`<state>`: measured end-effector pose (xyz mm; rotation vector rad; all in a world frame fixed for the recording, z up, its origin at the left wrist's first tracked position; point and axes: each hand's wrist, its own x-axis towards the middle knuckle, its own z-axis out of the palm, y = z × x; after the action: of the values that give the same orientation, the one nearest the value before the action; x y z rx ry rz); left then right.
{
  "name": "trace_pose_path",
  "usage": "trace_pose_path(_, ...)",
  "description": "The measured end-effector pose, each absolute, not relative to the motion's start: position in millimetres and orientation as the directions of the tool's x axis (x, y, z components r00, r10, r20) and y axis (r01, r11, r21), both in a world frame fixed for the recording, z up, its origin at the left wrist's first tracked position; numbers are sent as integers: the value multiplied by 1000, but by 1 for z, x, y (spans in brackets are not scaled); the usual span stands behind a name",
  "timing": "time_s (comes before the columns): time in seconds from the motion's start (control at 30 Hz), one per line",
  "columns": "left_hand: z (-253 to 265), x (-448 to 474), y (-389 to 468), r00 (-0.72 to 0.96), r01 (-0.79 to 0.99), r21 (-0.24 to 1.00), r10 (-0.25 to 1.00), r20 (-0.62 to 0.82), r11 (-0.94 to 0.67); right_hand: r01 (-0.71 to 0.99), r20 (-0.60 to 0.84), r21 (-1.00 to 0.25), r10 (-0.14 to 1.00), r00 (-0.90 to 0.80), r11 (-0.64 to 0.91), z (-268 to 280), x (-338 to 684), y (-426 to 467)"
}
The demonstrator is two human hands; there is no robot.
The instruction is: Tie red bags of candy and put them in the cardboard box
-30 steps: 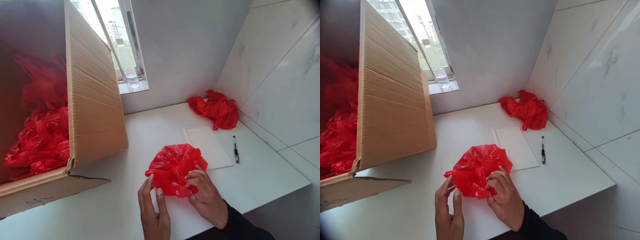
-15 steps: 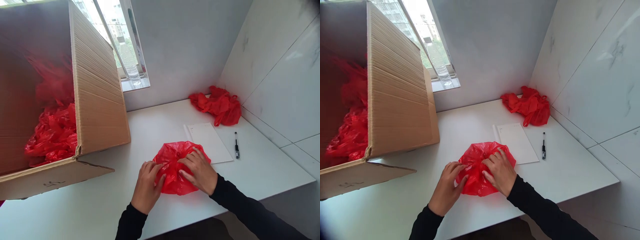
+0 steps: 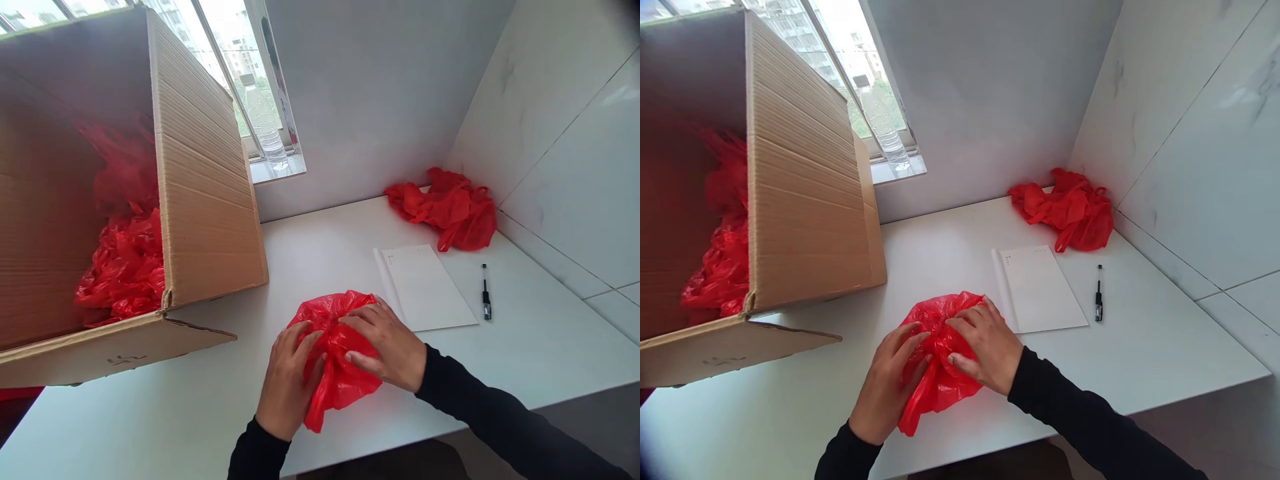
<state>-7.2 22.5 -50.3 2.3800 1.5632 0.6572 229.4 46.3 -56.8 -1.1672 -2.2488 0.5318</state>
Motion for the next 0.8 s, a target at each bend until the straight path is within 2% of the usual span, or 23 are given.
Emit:
trace_pose_path(0.2,-58,-24,15,290,845,388,925,244,-368,585,247,-617,835,-492,527,-73,235,49)
trace_pose_path(0.37,-57,-23,5,302,841,392,925,232,-373,532,184,-735,879,-441,421,-52,244,42)
trace_pose_path(0.43,-55,-25,6,270,832,432,934,233,-348,525,167,-765,902,-397,372,-48,248,42)
trace_pose_path(0.5,-53,-33,6,147,812,527,962,231,-251,549,126,-782,937,-325,295,-48,259,43)
trace_pose_path(0.6,-47,-45,3,-129,732,681,978,164,-17,603,7,-785,975,-220,142,-50,281,44)
trace_pose_path(0.67,-42,-43,1,-199,671,741,971,133,36,613,-21,-784,983,-183,97,-49,288,42)
trace_pose_path(0.73,-37,-32,1,-103,657,752,982,160,-53,596,37,-790,982,-187,143,-46,282,39)
trace_pose_path(0.8,-34,-16,5,84,689,697,977,195,-199,579,135,-774,960,-244,256,-43,266,38)
